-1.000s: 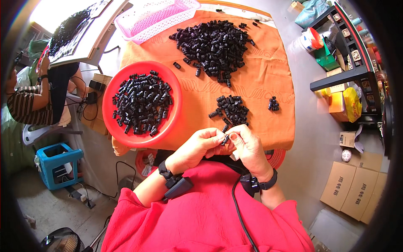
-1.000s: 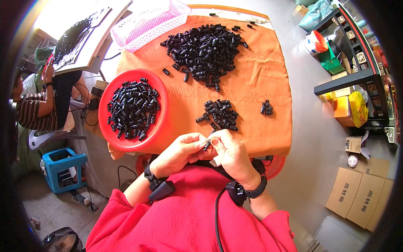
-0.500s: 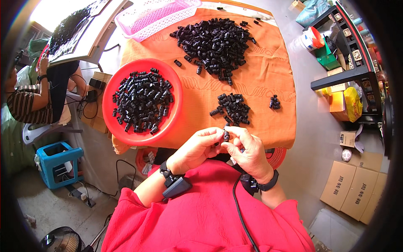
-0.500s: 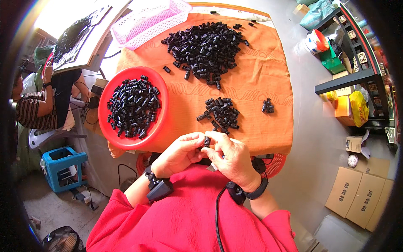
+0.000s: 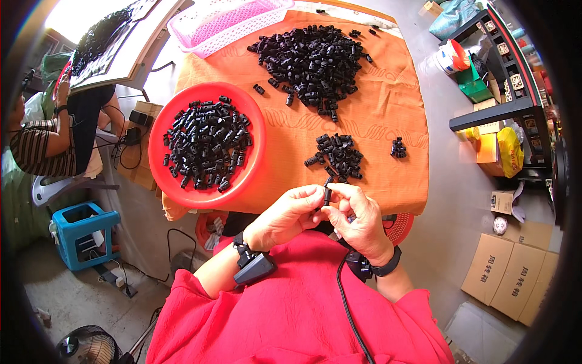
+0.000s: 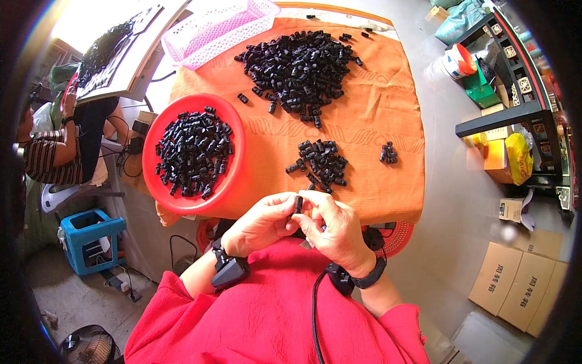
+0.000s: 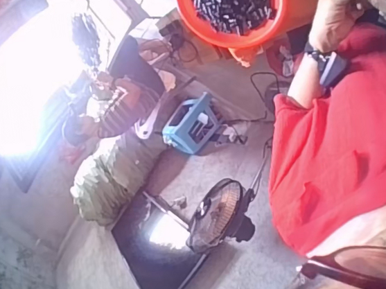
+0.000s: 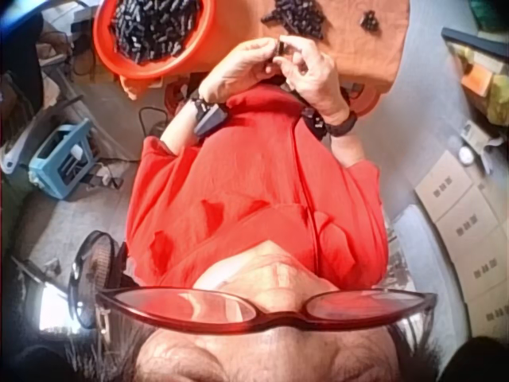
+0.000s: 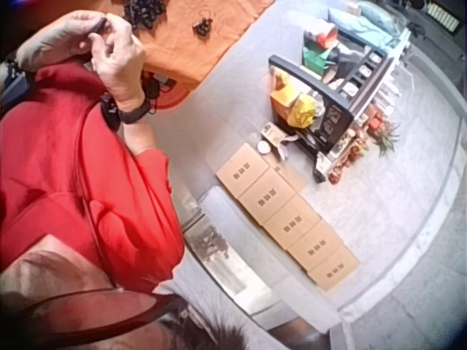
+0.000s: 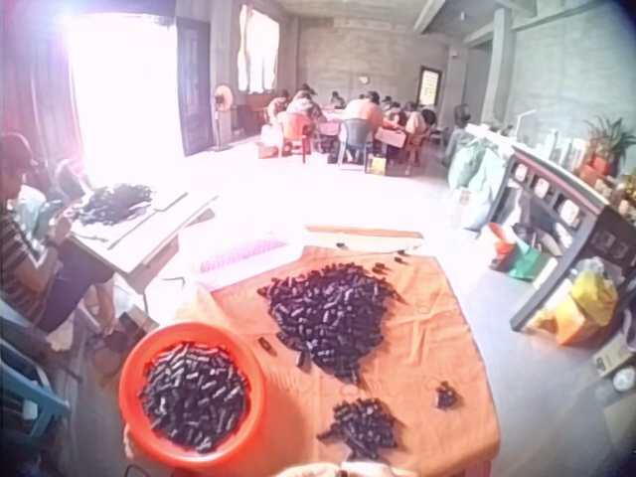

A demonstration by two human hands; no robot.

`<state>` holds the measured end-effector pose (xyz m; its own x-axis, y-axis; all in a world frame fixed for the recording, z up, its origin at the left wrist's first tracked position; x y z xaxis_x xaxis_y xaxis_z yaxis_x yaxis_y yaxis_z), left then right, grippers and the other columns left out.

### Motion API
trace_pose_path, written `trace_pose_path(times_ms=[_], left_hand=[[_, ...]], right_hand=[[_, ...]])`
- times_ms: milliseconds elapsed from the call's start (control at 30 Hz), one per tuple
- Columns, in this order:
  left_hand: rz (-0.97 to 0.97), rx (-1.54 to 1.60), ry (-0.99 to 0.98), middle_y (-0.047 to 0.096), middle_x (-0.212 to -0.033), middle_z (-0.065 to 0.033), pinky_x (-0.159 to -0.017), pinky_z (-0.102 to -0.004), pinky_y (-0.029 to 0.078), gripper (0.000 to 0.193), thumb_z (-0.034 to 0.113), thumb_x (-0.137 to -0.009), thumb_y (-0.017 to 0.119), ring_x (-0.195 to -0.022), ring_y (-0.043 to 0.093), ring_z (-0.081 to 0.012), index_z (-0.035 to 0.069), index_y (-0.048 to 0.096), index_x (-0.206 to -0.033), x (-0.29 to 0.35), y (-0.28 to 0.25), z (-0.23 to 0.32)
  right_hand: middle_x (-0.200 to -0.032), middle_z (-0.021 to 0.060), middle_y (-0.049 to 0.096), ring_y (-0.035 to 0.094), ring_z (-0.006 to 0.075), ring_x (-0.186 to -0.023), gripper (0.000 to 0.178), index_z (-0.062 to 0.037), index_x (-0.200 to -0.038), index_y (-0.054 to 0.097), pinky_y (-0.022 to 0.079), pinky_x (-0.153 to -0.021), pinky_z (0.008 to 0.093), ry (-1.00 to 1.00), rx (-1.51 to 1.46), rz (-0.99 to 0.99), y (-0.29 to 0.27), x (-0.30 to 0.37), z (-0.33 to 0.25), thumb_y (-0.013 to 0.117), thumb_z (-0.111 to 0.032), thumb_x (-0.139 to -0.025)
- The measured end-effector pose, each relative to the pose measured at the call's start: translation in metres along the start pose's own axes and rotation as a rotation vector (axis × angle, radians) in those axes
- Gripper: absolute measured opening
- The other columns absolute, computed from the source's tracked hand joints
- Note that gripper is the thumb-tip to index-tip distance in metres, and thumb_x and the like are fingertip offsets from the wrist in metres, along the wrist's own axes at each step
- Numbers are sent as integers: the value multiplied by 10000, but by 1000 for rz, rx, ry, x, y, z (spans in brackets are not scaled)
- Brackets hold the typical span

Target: The person is assembling small black components by hand at a table.

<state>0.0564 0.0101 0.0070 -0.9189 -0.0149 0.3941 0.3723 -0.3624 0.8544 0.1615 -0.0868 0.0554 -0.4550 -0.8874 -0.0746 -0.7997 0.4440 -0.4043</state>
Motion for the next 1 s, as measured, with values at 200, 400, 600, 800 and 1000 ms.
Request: trace_pose_path(times_ms=[200, 400, 600, 800, 1000], left_hand=[[-37, 8, 56, 593, -908, 43, -728, -202, 442, 191, 298, -979, 644, -775, 503, -57, 109, 626, -997, -3, -13, -8], [-21, 18, 36, 596, -908, 50, -726, -197, 437, 207, 311, -979, 643, -782, 505, -49, 107, 635, -1011, -3, -15, -10], [-65, -51, 45, 616, -929, 46, -719, -182, 426, 280, 358, -979, 632, -790, 506, -40, 92, 659, -1063, 0, -9, -7], [-52, -65, 52, 621, -946, 51, -726, -173, 421, 231, 328, -986, 628, -795, 501, -27, 103, 652, -1030, 3, -13, -9], [11, -51, 44, 566, -892, 87, -747, -165, 430, 176, 308, -988, 633, -809, 509, -12, 136, 645, -1025, 6, -15, -10]], right_hand=[[-580, 22, 513, 522, 115, -497, 393, -34, -1189, 601, 428, -483, 280, 14, 9, -4, -1, 2, 1, 774, -55, -837], [-646, 41, 567, 551, 128, -518, 413, -34, -1199, 604, 459, -501, 282, 40, 12, -22, 0, 3, -1, 782, -56, -827], [-697, 63, 593, 568, 154, -542, 421, -26, -1187, 612, 483, -522, 302, -83, 57, 4, 0, 1, -4, 789, -51, -806], [-652, 52, 556, 554, 184, -527, 435, -40, -1182, 616, 468, -512, 317, -129, 153, -14, 1, 1, -4, 802, -67, -790], [-613, 47, 526, 548, 196, -518, 460, -57, -1193, 618, 460, -506, 332, -81, 214, -28, 0, 2, -9, 809, -70, -775]])
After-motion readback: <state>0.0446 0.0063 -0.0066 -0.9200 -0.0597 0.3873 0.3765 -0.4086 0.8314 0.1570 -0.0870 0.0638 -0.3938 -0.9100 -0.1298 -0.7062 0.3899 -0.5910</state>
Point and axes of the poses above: each hand's wrist, its own x-axis away from the middle knuckle, its own y-axis out of the palm, z = x × y, the point moved 4 cm from there along -x, towards the middle knuckle
